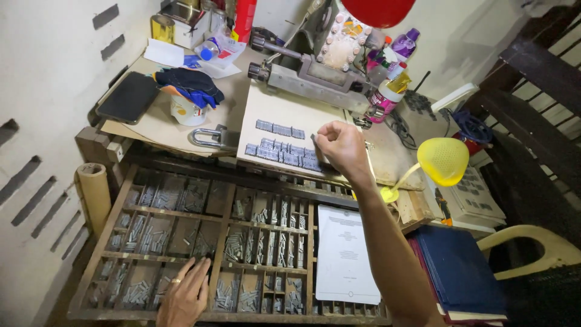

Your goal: Picking and arranging metal type characters from a type case for letterpress printing.

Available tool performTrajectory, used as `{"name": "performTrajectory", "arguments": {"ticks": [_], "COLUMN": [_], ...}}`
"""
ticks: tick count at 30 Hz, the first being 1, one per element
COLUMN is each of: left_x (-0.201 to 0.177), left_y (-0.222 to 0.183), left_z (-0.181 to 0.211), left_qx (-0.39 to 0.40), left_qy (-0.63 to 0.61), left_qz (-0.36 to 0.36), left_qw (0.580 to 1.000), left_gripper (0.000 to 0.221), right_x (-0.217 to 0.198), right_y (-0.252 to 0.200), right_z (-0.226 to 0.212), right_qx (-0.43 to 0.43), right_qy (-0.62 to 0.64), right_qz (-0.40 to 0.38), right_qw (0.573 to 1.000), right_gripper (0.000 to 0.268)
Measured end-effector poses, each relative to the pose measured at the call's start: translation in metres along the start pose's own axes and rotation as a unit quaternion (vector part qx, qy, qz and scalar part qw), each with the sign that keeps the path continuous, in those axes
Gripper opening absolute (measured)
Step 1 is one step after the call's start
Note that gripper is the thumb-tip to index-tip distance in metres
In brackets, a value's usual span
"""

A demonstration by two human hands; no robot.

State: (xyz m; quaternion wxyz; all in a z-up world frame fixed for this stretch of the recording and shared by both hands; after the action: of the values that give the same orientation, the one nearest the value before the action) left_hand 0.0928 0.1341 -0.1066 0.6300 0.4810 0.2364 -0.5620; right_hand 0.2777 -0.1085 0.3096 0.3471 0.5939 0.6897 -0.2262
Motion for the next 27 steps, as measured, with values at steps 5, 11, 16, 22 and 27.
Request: {"name": "performTrajectory", "arguments": {"ticks": [5,11,16,22,27], "left_x": [-0.003,-0.003,-0.005,-0.022,-0.019], "left_y": [-0.002,-0.002,-0.002,-0.003,-0.01], "left_z": [0.003,0.002,0.004,0.019,0.014], "left_qx": [0.009,-0.001,0.018,0.069,0.027], "left_qy": [0.007,0.022,0.013,0.013,0.001], "left_qz": [0.014,0.002,0.009,0.057,0.037], "left_qw": [1.0,1.0,1.0,0.996,0.999], "left_gripper": [0.057,0.056,0.059,0.05,0.052], "right_x": [0.005,0.011,0.009,0.008,0.025], "right_y": [0.014,0.005,0.005,0.038,-0.086], "right_z": [-0.005,-0.02,-0.015,0.028,-0.07], "right_qx": [-0.024,-0.013,0.006,-0.17,-0.381], "right_qy": [-0.044,-0.009,-0.036,-0.054,-0.133], "right_qz": [0.047,0.011,0.0,-0.002,0.17], "right_qw": [0.998,1.0,0.999,0.984,0.899], "right_gripper": [0.011,0.012,0.026,0.025,0.014]}}
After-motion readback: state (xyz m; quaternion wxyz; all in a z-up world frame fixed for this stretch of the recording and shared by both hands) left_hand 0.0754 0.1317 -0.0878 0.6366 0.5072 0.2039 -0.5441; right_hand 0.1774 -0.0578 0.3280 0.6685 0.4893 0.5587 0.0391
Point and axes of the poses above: each hand's wrist, its own y-axis towards the middle knuckle, its own x-axis out of the palm, z = x × y, the point moved 7 cm from there along y, towards the middle knuckle, and after that the axes turned 9 degrees about -z, right-handed, at the moved point
